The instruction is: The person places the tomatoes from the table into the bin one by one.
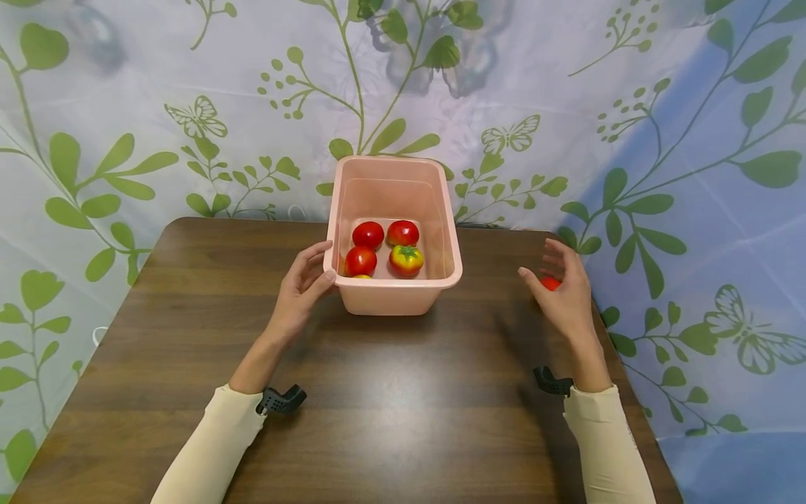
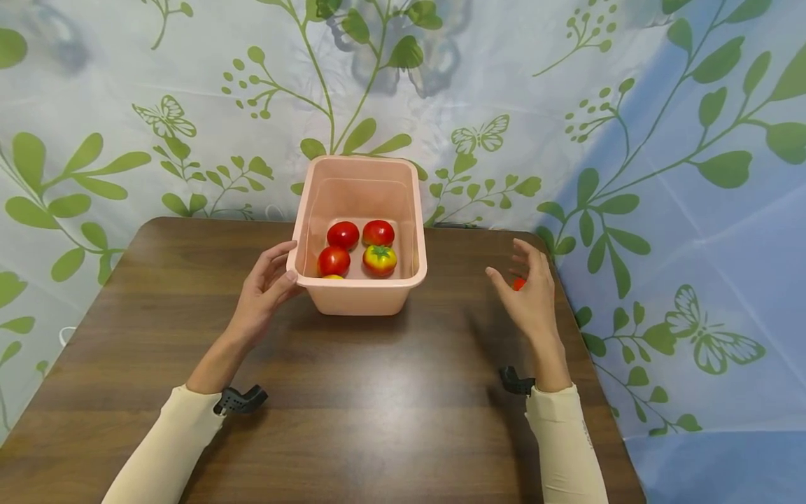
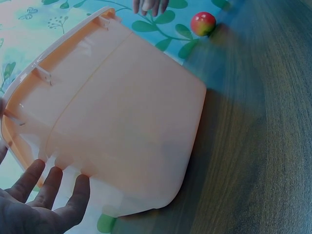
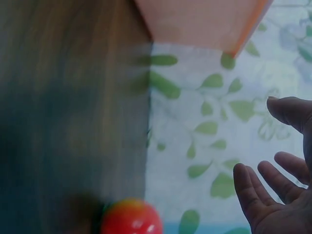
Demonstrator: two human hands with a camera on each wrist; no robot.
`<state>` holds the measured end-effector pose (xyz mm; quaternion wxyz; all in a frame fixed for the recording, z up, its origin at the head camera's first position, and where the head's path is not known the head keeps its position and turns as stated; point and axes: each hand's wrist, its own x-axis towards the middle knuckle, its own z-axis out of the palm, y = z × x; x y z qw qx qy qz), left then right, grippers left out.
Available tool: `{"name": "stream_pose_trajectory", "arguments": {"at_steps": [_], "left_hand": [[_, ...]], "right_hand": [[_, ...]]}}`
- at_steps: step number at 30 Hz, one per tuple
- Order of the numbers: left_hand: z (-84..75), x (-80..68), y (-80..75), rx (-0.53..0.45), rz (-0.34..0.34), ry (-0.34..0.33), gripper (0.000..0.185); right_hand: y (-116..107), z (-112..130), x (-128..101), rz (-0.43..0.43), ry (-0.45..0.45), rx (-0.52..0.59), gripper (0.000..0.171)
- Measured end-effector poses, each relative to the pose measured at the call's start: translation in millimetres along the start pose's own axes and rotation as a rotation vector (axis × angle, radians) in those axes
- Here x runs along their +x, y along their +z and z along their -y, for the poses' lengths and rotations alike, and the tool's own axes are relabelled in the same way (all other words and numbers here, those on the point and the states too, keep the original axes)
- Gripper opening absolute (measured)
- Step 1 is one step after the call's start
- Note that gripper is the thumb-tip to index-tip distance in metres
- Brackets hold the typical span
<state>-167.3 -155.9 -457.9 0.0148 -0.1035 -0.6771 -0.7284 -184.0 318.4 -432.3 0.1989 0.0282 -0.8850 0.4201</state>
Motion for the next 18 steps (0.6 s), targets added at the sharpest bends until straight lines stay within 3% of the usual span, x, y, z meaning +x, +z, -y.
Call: {"name": "stream_pose_trajectory", "arguments": {"at_steps": [9,14,18], "left_hand": [[0.0,-0.1,0.8,-0.007,0.004,0.001,0.054],[-0.3,-0.4,0.6,-0.003,0.003,-0.001,0.054],[-1.1,-0.7,0.7,-0.006,0.001,-0.003,0.053]], "right_hand": [[-16,-32,-6,-0.034,0.086,-0.042,0.071],[-17,-49,-6,-0.092,0.079,-0.059,0.069],[-14,-64,-7,-0.088,0.115,-0.093,0.07]]}}
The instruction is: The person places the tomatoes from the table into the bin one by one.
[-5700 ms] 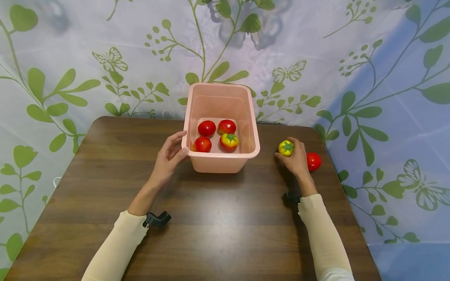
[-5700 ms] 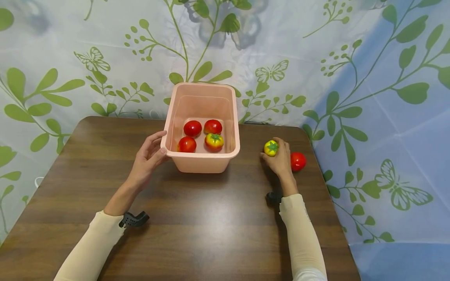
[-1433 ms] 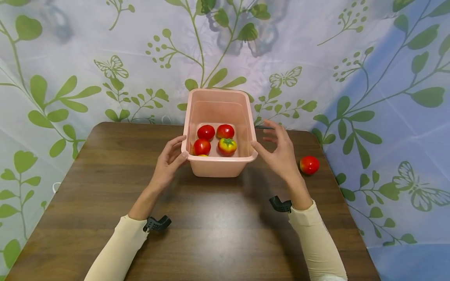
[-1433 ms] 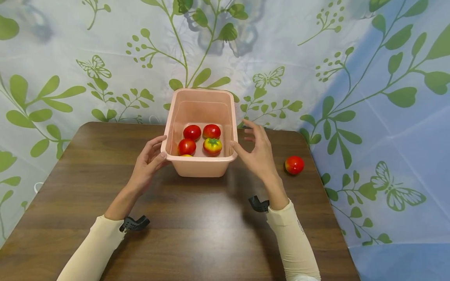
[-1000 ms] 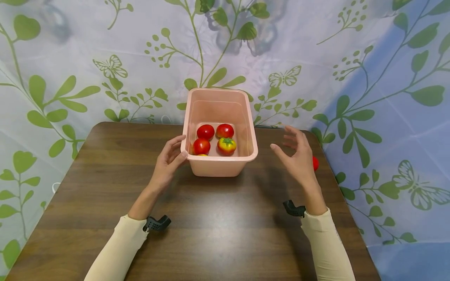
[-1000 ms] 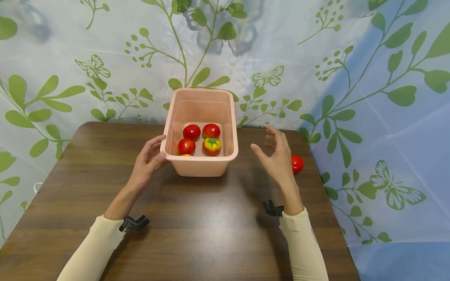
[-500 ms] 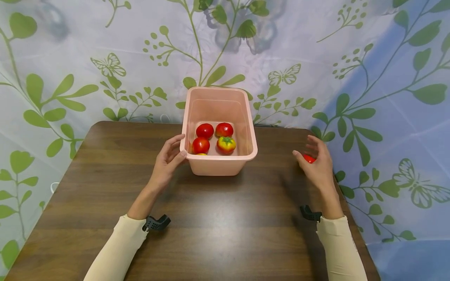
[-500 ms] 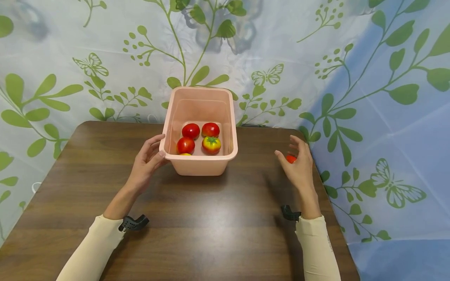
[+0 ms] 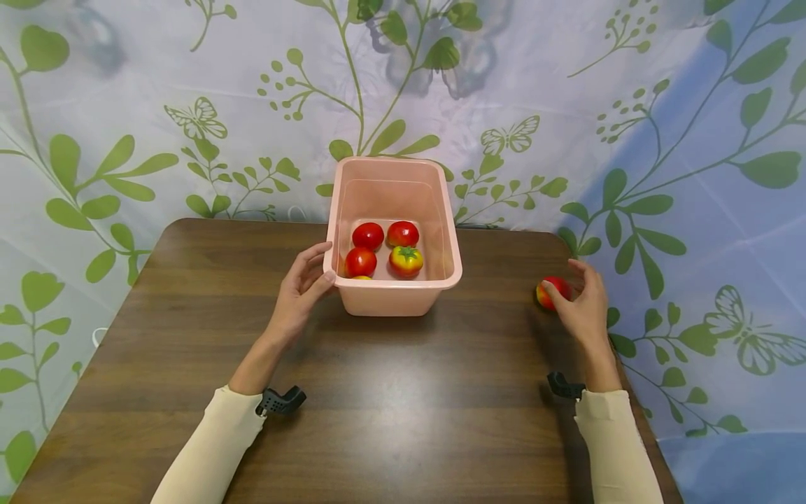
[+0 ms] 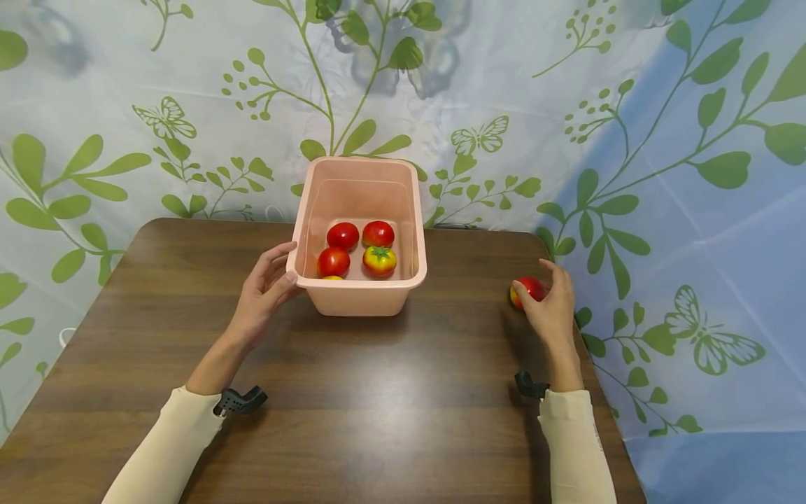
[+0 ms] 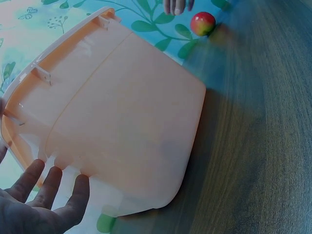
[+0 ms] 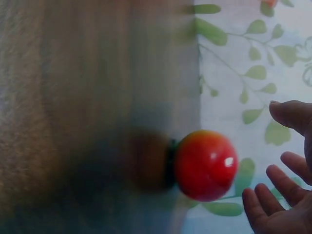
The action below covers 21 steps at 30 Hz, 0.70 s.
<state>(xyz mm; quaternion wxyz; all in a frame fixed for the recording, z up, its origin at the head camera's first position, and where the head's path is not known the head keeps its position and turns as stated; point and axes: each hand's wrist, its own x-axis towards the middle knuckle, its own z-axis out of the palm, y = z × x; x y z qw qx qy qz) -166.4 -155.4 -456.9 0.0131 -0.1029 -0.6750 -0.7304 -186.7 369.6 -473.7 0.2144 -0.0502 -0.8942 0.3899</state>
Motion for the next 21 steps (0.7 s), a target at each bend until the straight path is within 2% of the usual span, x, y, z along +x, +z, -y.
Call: {"name": "stream_pose_trajectory", "arguments": {"at_steps": [5,10,21], "left_hand": [[0.3,0.0,-0.2,-0.005,0.0,-0.002,0.054],[1.5,1.2,-0.4,-0.008,0.0,0.004,0.054],[1.7,0.9,0.2,0.001,-0.008,0.005,0.054]], "right_hand": [[8,-17,-2,0.035,0.06,-0.033,0.071],[14,-28,-4,0.057,0.079,-0.042,0.074],[17,-35,-7,0.16,0.157,-0.092,0.083]]}}
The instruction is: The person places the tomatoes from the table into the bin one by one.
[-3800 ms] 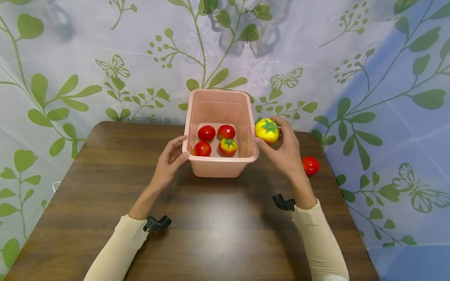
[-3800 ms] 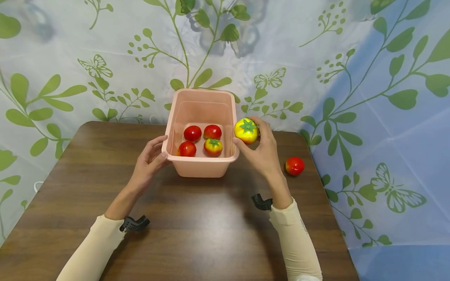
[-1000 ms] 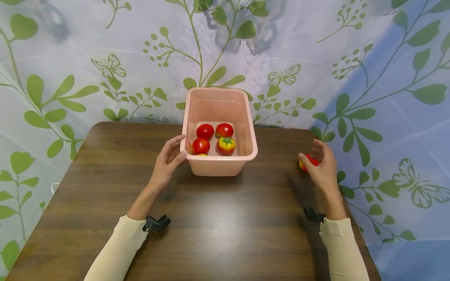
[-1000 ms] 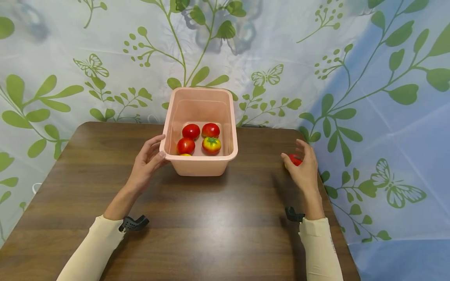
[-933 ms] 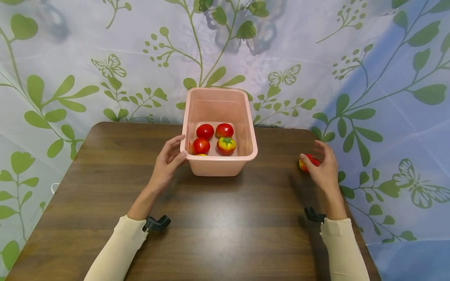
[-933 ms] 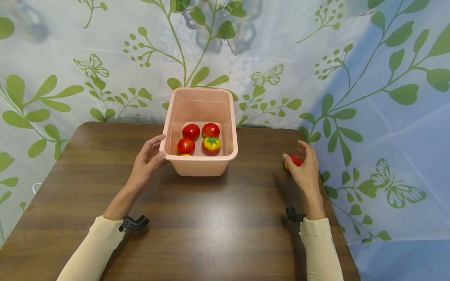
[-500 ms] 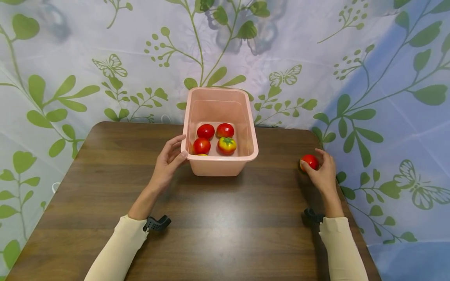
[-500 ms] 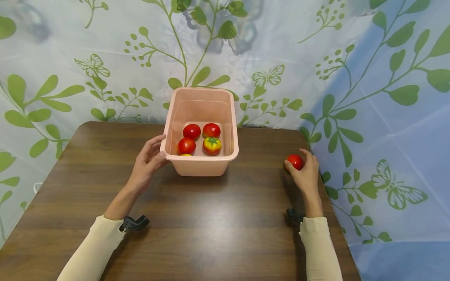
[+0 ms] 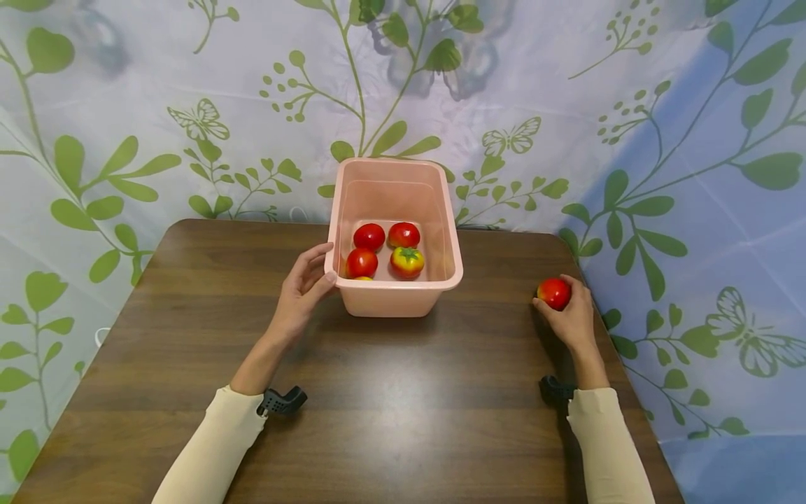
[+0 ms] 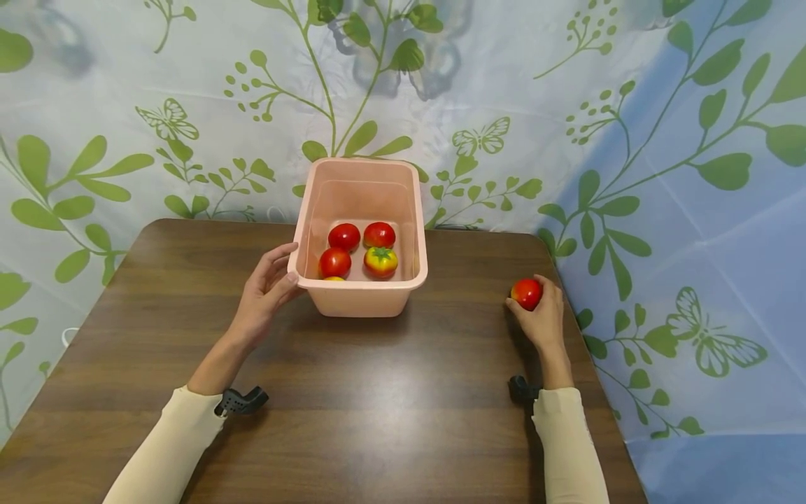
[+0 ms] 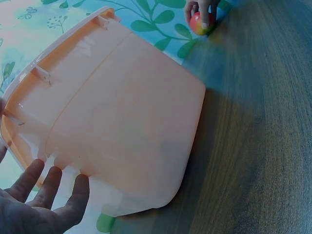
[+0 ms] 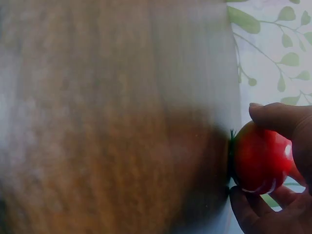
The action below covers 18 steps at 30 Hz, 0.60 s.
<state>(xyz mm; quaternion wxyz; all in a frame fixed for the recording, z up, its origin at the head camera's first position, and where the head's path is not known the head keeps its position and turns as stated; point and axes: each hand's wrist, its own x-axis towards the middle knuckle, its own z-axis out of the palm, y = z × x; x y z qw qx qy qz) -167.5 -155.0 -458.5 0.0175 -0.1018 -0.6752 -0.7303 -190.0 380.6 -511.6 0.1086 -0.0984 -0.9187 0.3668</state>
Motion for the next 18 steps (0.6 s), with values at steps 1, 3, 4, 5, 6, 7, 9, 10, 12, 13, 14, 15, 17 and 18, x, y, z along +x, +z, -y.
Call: {"name": "stream_pose_trajectory", "arguments": {"at_steps": [1,3,4,5,6,7,9,10,12,13,14,15,17,18], "left_hand": [[0.0,-0.2,0.2,0.001,-0.001,-0.002,0.054],[-0.2,-0.4,0.4,0.004,-0.003,-0.007,0.054],[-0.2,-0.5,0.4,0.004,-0.005,-0.008,0.054],[-0.1,-0.6,0.5,0.003,-0.007,-0.009,0.054],[-0.2,-0.6,0.6,0.003,-0.006,-0.008,0.054],[-0.2,-0.7,0.6,0.003,-0.006,-0.008,0.054],[0.0,-0.7,0.5,0.004,-0.004,-0.005,0.054],[0.1,-0.5,0.5,0.003,-0.004,-0.004,0.054],[-0.1,-0.3,0.3,0.005,-0.002,-0.004,0.054],[0.0,-0.3,0.3,0.006,-0.001,-0.004,0.054],[0.2,-0.3,0.3,0.007,0.0,-0.005,0.054],[0.1,-0.3,0.3,0.008,0.0,-0.005,0.054],[-0.1,-0.4,0.4,0.005,-0.001,-0.004,0.054],[0.0,-0.5,0.3,0.003,0.0,-0.002,0.054]], "right_hand": [[0.0,-0.2,-0.3,0.002,0.003,0.0,0.083],[0.1,-0.4,-0.6,0.002,0.005,0.002,0.083],[0.1,-0.4,-0.5,0.003,0.004,0.004,0.083],[0.2,-0.4,-0.4,0.002,0.003,0.005,0.083],[0.2,-0.8,-0.1,0.0,0.002,0.006,0.083],[0.3,-0.7,0.0,-0.001,0.001,0.006,0.083],[0.3,-1.0,0.0,-0.003,0.002,0.005,0.083],[0.3,-0.9,-0.1,-0.004,0.003,0.004,0.083],[0.2,-0.5,0.0,-0.01,0.003,0.007,0.083],[0.0,-0.2,-0.2,-0.013,0.002,0.013,0.082],[0.0,0.0,0.2,-0.018,-0.002,0.017,0.082],[-0.2,1.2,0.3,-0.023,-0.008,0.023,0.082],[-1.0,5.0,1.0,-0.034,-0.029,0.033,0.082],[-1.8,7.1,1.5,-0.043,-0.042,0.041,0.081]]}}
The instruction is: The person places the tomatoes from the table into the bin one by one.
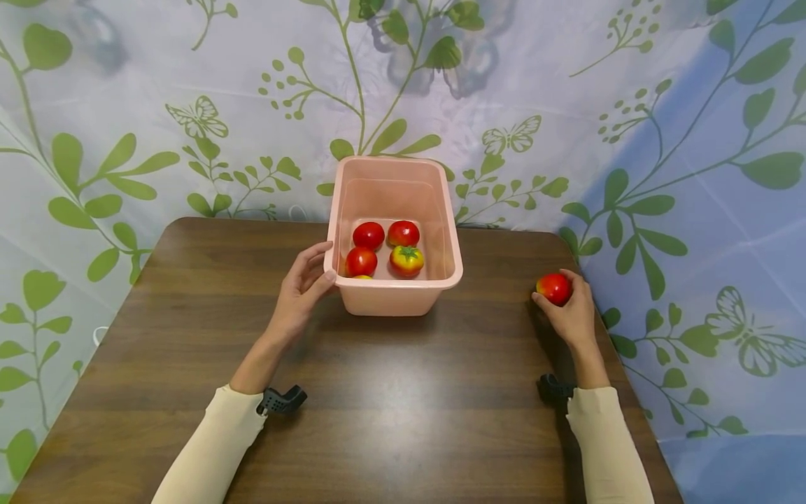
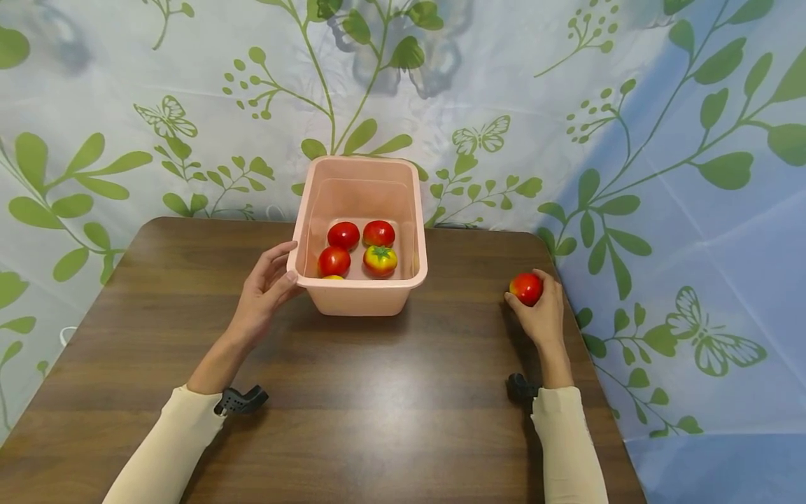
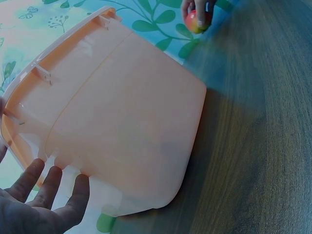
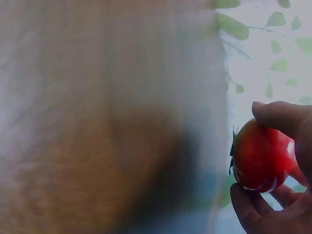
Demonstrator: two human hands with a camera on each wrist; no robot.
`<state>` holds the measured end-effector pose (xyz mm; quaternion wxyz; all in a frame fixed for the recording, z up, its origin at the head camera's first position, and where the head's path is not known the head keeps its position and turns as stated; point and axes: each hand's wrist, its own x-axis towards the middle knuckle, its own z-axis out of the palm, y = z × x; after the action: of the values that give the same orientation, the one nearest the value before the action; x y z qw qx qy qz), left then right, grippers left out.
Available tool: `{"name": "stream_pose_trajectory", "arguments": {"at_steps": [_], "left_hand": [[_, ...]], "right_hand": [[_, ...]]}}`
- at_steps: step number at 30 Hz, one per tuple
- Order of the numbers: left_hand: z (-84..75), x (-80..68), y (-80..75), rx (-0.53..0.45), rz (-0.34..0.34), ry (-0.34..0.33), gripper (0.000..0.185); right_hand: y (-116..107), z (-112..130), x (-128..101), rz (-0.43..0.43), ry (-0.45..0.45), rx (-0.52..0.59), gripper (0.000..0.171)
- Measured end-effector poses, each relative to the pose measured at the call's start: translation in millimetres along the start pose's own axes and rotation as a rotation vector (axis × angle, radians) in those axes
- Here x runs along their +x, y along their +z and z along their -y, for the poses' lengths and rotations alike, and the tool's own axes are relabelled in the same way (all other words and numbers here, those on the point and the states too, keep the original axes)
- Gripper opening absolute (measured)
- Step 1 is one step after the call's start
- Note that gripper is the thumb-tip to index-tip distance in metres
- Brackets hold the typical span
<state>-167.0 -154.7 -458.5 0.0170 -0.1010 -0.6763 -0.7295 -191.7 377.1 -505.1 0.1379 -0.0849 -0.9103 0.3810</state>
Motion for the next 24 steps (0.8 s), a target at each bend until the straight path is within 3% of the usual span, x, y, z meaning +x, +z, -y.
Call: {"name": "stream_pose_trajectory", "arguments": {"at_steps": [6,14,24], "left_hand": [[-0.9,0.0,-0.3,-0.005,0.007,0.004,0.054],[-2.4,-0.7,-0.1,0.0,0.008,0.002,0.054],[-2.6,-0.4,0.5,-0.006,0.008,0.003,0.053]], "right_hand": [[-10,22,5,-0.041,-0.052,0.017,0.08],[-30,53,11,-0.034,-0.083,0.023,0.079],[-42,82,15,-0.103,-0.172,0.051,0.075]]}}
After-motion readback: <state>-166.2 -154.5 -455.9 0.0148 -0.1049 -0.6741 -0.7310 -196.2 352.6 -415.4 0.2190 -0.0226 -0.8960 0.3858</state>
